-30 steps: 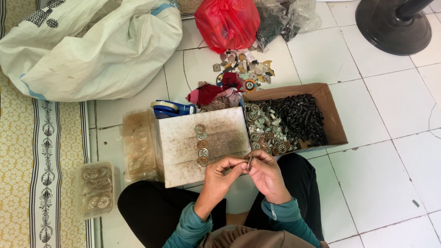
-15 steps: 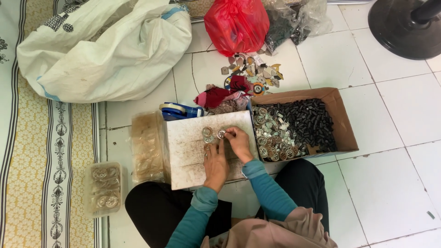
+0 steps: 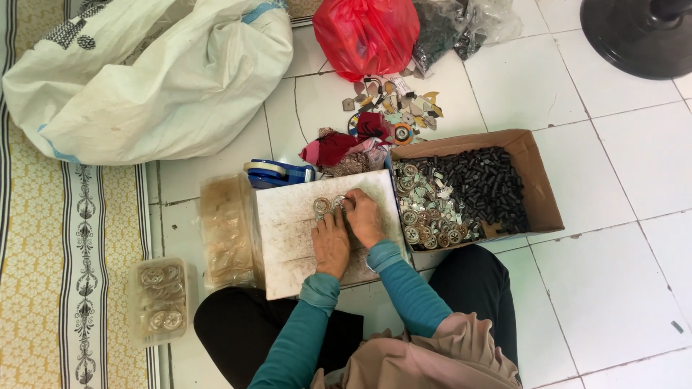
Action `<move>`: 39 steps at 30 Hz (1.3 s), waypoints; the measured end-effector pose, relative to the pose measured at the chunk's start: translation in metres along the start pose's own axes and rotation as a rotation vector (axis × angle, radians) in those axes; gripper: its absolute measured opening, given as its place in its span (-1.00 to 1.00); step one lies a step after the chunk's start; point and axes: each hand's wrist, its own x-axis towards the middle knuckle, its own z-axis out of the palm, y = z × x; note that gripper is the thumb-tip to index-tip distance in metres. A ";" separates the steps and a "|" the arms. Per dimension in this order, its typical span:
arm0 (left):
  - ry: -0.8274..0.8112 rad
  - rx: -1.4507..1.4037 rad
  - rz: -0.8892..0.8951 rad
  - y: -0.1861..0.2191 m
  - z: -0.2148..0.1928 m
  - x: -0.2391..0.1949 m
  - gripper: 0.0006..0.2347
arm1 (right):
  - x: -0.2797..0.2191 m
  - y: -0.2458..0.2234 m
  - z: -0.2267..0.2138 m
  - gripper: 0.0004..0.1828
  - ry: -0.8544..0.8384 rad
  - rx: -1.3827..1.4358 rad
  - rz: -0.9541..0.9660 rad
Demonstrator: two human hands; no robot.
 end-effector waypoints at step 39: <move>-0.455 -0.663 0.346 0.153 -0.032 0.041 -0.65 | 0.010 0.215 -0.128 -0.75 0.004 0.289 0.232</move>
